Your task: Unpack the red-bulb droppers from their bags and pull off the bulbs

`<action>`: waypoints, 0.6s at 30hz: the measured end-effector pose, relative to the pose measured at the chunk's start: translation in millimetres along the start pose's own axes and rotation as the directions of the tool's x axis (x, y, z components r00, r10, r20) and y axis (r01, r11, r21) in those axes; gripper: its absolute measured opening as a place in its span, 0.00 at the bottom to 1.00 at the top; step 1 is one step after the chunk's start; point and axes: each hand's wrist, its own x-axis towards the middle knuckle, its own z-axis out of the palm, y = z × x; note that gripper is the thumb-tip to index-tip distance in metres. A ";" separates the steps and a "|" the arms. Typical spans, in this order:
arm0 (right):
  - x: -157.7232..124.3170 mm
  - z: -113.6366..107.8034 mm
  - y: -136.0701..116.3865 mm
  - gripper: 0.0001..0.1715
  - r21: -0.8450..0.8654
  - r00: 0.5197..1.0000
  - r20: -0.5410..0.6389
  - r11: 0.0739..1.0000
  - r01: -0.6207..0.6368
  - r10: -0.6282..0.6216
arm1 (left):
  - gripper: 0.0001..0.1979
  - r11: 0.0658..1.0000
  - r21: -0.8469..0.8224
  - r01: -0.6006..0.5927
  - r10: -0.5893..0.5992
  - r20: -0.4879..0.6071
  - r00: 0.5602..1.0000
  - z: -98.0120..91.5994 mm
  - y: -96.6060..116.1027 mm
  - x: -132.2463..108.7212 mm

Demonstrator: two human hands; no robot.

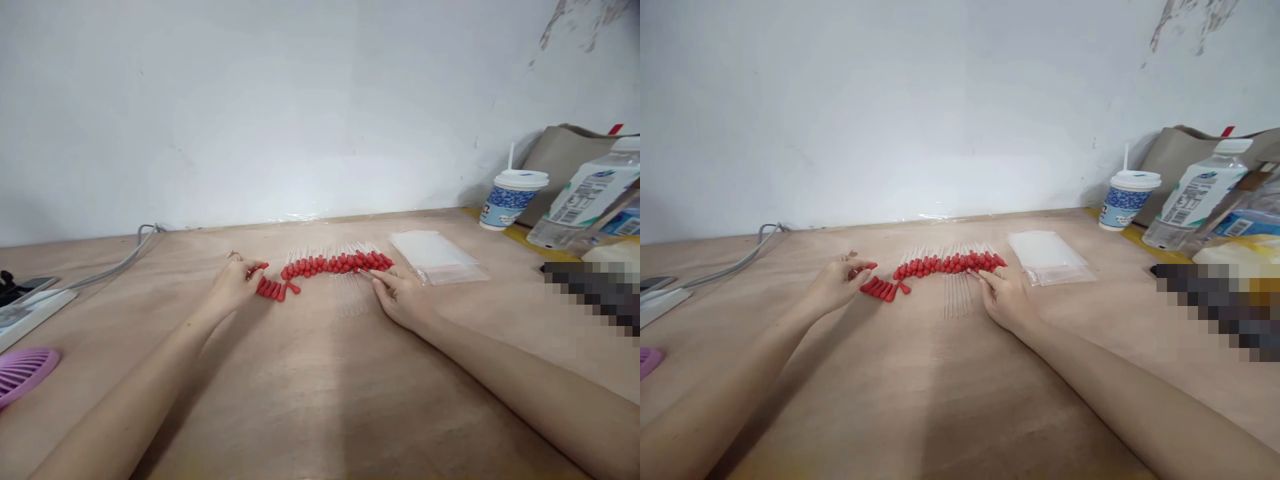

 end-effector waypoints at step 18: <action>0.4 11.7 -7.4 0.08 0.062 0.993 0.113 0.997 -0.037 0.029 | 0.16 0.999 0.034 -0.043 0.047 -0.157 0.987 29.2 -15.0 -0.8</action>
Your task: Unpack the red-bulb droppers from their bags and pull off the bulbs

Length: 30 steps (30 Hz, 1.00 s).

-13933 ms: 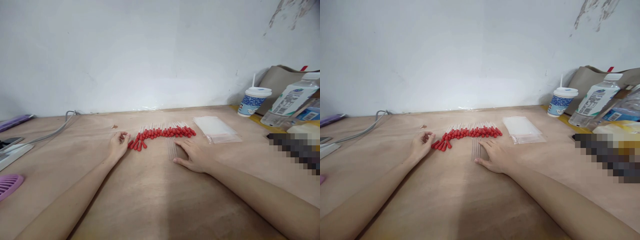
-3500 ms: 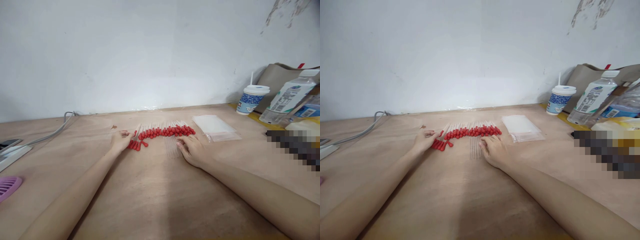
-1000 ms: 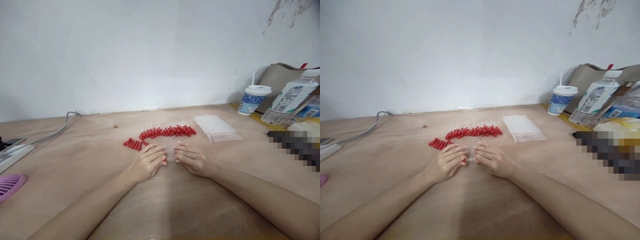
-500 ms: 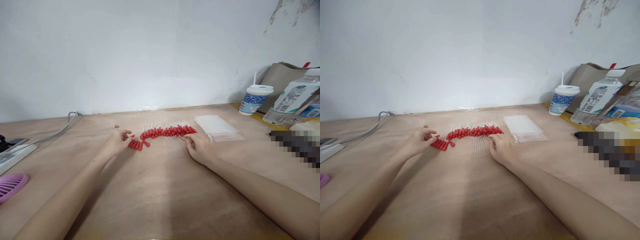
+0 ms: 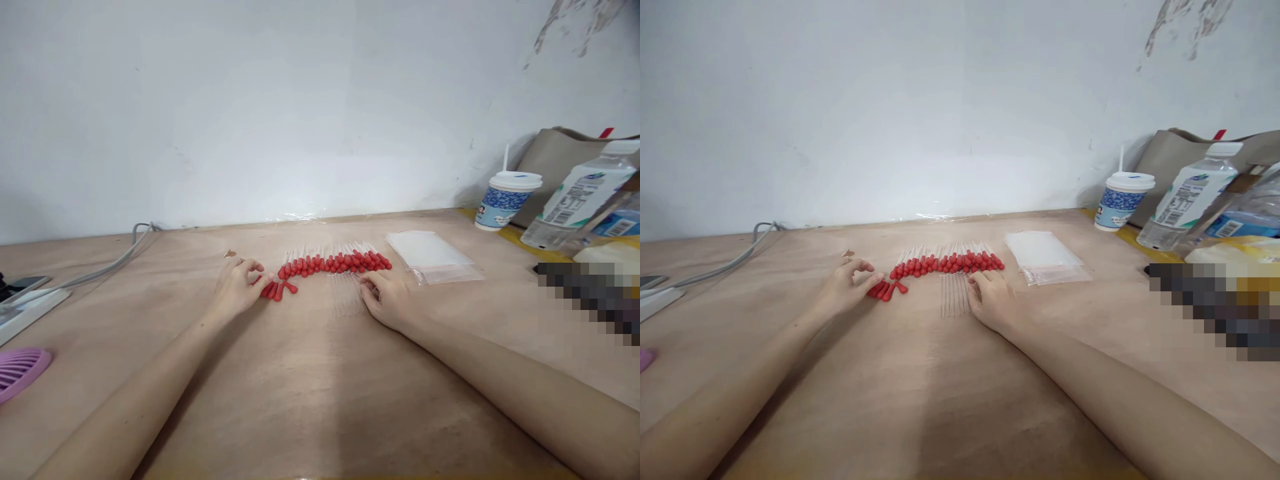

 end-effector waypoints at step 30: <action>-1.3 -0.2 -11.3 0.13 0.030 0.990 0.097 0.995 0.095 -0.098 | 0.15 0.981 0.043 -0.188 0.189 -0.012 0.982 19.5 40.2 20.7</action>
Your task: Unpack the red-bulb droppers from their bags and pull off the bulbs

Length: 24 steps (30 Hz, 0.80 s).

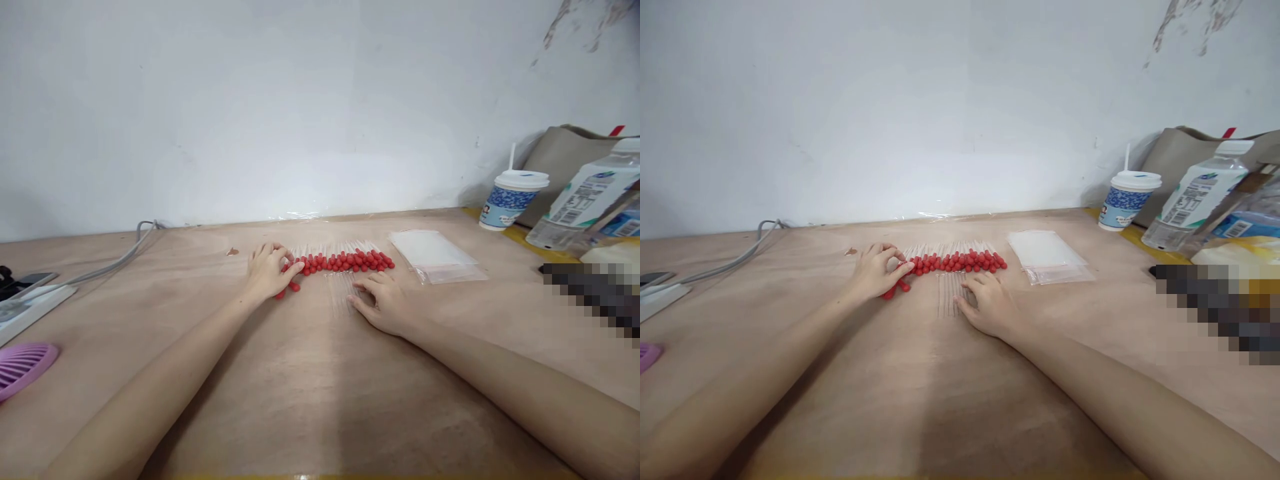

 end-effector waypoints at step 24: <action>-0.7 -12.9 -7.3 0.30 0.048 0.968 -0.232 0.993 0.104 -0.090 | 0.08 0.902 -0.410 -0.132 0.101 -0.097 0.990 -5.7 40.6 -48.9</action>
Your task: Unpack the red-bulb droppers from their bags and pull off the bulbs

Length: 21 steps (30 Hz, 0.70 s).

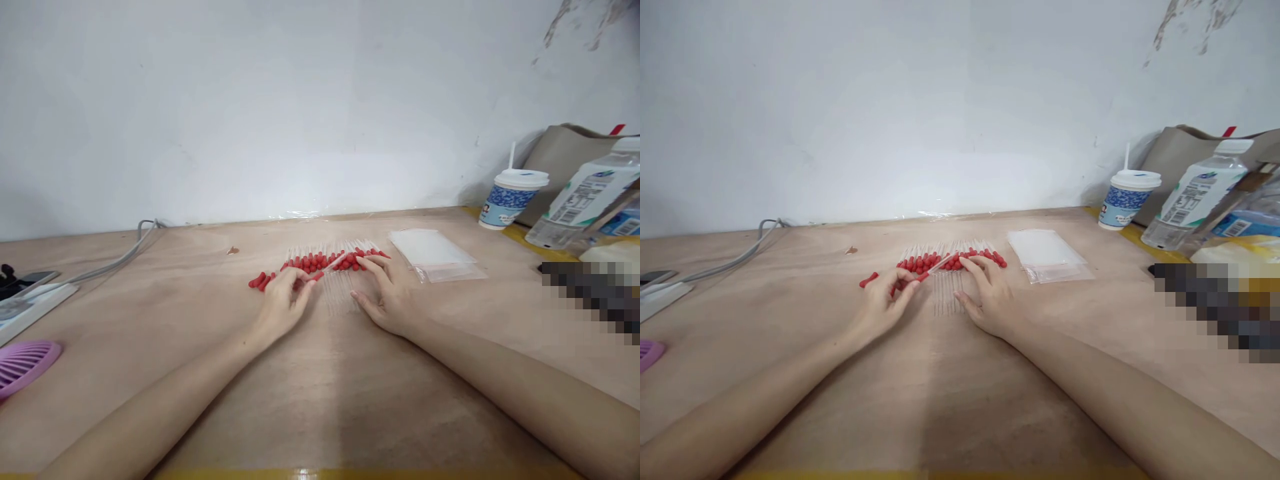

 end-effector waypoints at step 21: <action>0.9 0.3 -7.6 0.10 0.031 0.949 0.203 0.970 0.240 -0.242 | 0.08 0.878 0.022 -0.479 0.477 0.051 0.877 22.0 -6.8 -12.8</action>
